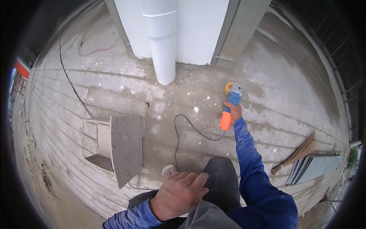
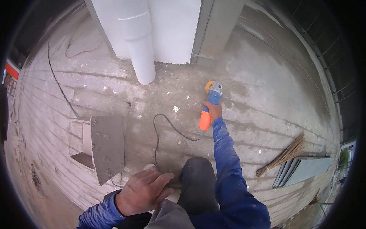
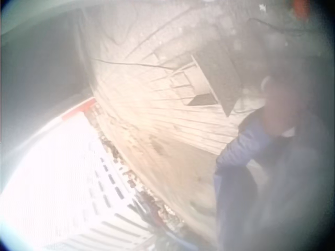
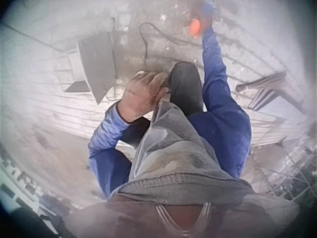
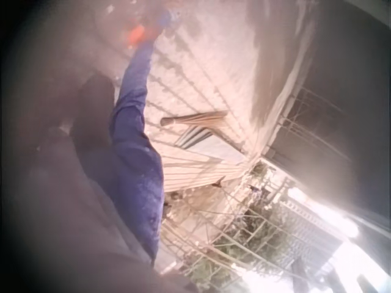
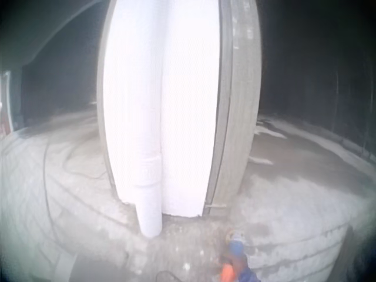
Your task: The person sweeps a tiled floor with a traditional straw broom, then uses an angle grinder to smooth the floor surface. The person moves debris and dust while sweeping and operates the grinder in a controlled manner.
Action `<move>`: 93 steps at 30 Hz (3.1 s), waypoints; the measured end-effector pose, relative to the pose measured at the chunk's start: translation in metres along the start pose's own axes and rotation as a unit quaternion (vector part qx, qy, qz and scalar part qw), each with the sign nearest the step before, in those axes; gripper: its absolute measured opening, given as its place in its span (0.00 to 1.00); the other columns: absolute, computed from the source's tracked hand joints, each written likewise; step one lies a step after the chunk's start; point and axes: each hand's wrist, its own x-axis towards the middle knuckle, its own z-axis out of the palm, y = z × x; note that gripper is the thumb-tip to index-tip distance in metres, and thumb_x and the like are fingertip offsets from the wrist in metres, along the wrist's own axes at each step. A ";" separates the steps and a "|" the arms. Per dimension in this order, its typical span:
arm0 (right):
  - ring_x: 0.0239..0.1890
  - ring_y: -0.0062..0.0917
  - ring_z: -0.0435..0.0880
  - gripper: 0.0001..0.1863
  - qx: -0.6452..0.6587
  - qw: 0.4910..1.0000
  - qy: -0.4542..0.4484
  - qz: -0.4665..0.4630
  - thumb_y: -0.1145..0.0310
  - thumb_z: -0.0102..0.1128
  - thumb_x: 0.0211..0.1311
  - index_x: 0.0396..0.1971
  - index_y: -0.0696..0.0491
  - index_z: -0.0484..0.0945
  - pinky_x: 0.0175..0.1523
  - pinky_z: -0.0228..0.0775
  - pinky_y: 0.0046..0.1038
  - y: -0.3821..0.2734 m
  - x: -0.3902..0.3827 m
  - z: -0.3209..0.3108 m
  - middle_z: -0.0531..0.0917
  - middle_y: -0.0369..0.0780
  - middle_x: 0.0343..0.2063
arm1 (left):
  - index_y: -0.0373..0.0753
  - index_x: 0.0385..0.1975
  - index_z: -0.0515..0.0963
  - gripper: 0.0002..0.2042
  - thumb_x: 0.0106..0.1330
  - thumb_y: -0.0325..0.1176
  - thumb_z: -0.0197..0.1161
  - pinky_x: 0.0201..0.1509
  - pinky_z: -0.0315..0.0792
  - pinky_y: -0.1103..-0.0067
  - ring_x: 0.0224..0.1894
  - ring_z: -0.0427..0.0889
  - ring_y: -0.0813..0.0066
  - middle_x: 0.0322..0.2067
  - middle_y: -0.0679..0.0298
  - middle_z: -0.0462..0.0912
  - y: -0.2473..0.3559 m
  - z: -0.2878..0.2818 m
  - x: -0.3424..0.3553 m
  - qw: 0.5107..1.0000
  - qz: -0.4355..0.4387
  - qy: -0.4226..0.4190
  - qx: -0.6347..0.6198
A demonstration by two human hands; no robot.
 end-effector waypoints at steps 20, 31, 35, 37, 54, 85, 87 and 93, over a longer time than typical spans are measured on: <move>0.26 0.28 0.85 0.19 -0.040 0.997 -0.061 0.002 0.67 0.79 0.55 0.42 0.57 0.81 0.30 0.84 0.38 0.000 -0.010 0.041 0.84 0.40 0.31 | 0.37 0.53 0.80 0.22 0.60 0.35 0.77 0.36 0.79 0.65 0.34 0.87 0.62 0.32 0.63 0.83 0.003 0.016 0.026 0.998 0.053 0.023 0.000; 0.28 0.25 0.85 0.19 -0.194 0.960 -0.116 -0.162 0.66 0.80 0.52 0.39 0.58 0.82 0.30 0.83 0.35 0.037 0.025 0.109 0.85 0.38 0.31 | 0.36 0.54 0.78 0.22 0.63 0.36 0.75 0.43 0.80 0.65 0.38 0.87 0.58 0.35 0.60 0.83 0.017 0.032 0.046 0.998 0.067 -0.012 -0.016; 0.25 0.27 0.86 0.19 -0.135 0.980 -0.132 -0.060 0.65 0.79 0.53 0.39 0.59 0.81 0.30 0.83 0.36 0.016 0.006 0.147 0.86 0.40 0.32 | 0.36 0.54 0.78 0.22 0.63 0.36 0.75 0.44 0.80 0.65 0.38 0.87 0.58 0.34 0.60 0.83 0.014 0.027 0.028 1.000 0.028 -0.006 -0.005; 0.24 0.28 0.86 0.19 -0.134 0.977 -0.164 -0.027 0.65 0.79 0.53 0.39 0.59 0.81 0.29 0.82 0.36 0.006 -0.013 0.166 0.86 0.41 0.32 | 0.36 0.54 0.78 0.22 0.63 0.35 0.75 0.44 0.80 0.65 0.38 0.87 0.58 0.34 0.60 0.82 0.013 0.025 0.014 1.000 0.016 0.001 0.006; 0.26 0.28 0.87 0.19 -0.155 0.973 -0.149 -0.083 0.65 0.79 0.52 0.40 0.59 0.82 0.32 0.83 0.36 0.028 -0.008 0.185 0.86 0.41 0.31 | 0.37 0.53 0.77 0.20 0.64 0.36 0.74 0.42 0.78 0.64 0.37 0.86 0.58 0.33 0.60 0.81 0.009 0.017 -0.003 0.999 0.015 0.039 0.003; 0.26 0.25 0.86 0.19 -0.218 0.957 -0.168 -0.088 0.64 0.79 0.53 0.39 0.57 0.82 0.31 0.84 0.33 0.052 -0.051 0.148 0.86 0.39 0.32 | 0.38 0.48 0.80 0.16 0.69 0.42 0.68 0.41 0.79 0.55 0.38 0.88 0.44 0.32 0.52 0.87 -0.062 0.009 0.009 0.986 -0.102 -0.118 -0.063; 0.27 0.25 0.86 0.19 -0.201 0.958 -0.199 -0.049 0.64 0.79 0.52 0.39 0.57 0.82 0.32 0.84 0.33 0.031 -0.056 0.152 0.85 0.39 0.32 | 0.36 0.47 0.83 0.20 0.69 0.48 0.67 0.45 0.81 0.54 0.41 0.88 0.40 0.34 0.48 0.89 -0.149 0.038 -0.003 0.964 -0.237 -0.119 0.003; 0.33 0.31 0.90 0.24 -0.209 0.945 -0.252 -0.020 0.60 0.81 0.49 0.41 0.60 0.84 0.40 0.85 0.36 0.057 -0.102 0.161 0.89 0.43 0.33 | 0.40 0.55 0.84 0.24 0.69 0.52 0.66 0.62 0.78 0.53 0.59 0.83 0.42 0.52 0.48 0.87 -0.293 0.237 -0.086 0.913 -0.390 -0.063 0.101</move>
